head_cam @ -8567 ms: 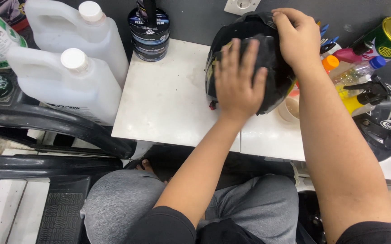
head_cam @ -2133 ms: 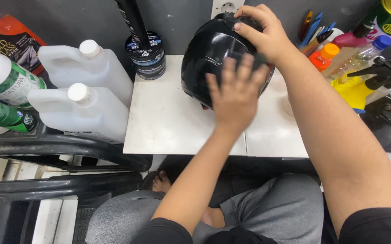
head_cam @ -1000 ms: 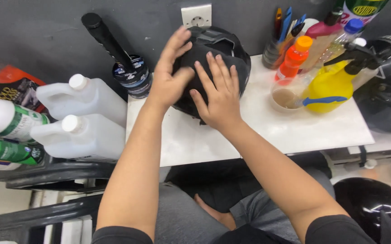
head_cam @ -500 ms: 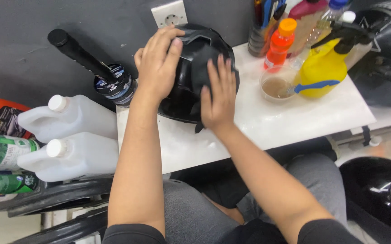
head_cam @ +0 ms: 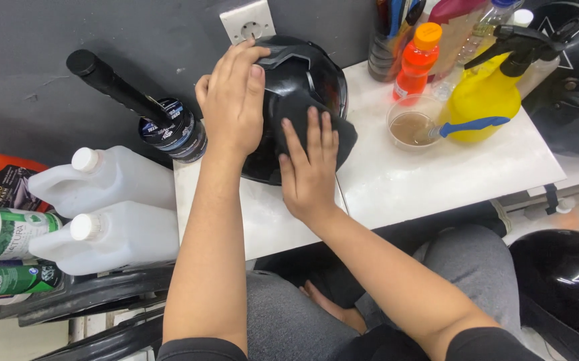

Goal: The person wipes the exterior of a black motorcycle helmet using a dark cloth. They rotate the helmet to clean different sides, including the front, top, and back, while sitting at a white table.

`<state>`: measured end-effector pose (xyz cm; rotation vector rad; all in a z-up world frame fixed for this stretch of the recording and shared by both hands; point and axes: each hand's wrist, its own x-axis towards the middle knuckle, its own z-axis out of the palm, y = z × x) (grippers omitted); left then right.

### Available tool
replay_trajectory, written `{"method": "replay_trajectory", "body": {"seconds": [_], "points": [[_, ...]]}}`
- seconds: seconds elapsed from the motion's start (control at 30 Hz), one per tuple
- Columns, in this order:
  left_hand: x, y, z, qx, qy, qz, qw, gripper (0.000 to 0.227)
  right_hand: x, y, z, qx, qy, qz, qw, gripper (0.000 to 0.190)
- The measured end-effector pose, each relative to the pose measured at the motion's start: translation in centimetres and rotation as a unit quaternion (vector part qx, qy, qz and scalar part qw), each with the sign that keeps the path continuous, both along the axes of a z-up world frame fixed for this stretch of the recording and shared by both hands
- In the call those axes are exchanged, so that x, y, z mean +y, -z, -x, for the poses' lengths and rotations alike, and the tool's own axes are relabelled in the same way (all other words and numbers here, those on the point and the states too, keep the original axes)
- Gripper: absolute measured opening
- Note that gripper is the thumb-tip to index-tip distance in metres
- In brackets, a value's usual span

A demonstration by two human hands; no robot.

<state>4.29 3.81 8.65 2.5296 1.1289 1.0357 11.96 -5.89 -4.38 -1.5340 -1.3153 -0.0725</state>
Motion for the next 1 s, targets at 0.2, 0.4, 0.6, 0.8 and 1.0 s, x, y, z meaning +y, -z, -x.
{"method": "replay_trajectory", "body": {"seconds": [0.2, 0.4, 0.6, 0.8, 1.0], "points": [[0.6, 1.0, -0.1, -0.009, -0.002, -0.022, 1.0, 0.061, 4.7, -5.8, -5.4, -0.003, -0.081, 0.002, 0.997, 0.042], [-0.3, 0.5, -0.6, -0.014, -0.016, -0.021, 1.0, 0.057, 4.8, -4.6, -7.6, 0.194, -0.105, 0.016, 0.975, 0.045], [-0.4, 0.7, -0.4, -0.012, -0.021, -0.038, 0.999, 0.05, 0.3, -1.7, -2.0, 0.128, -0.039, 0.043, 0.99, 0.05], [-0.4, 0.8, -0.4, -0.014, -0.018, -0.026, 0.999, 0.052, 5.6, -4.3, -7.2, 0.108, -0.095, 0.016, 0.989, 0.042], [-0.7, 0.6, -0.6, -0.024, -0.024, -0.022, 0.999, 0.058, 6.4, -5.4, -10.1, 0.242, -0.173, 0.062, 0.953, 0.047]]}}
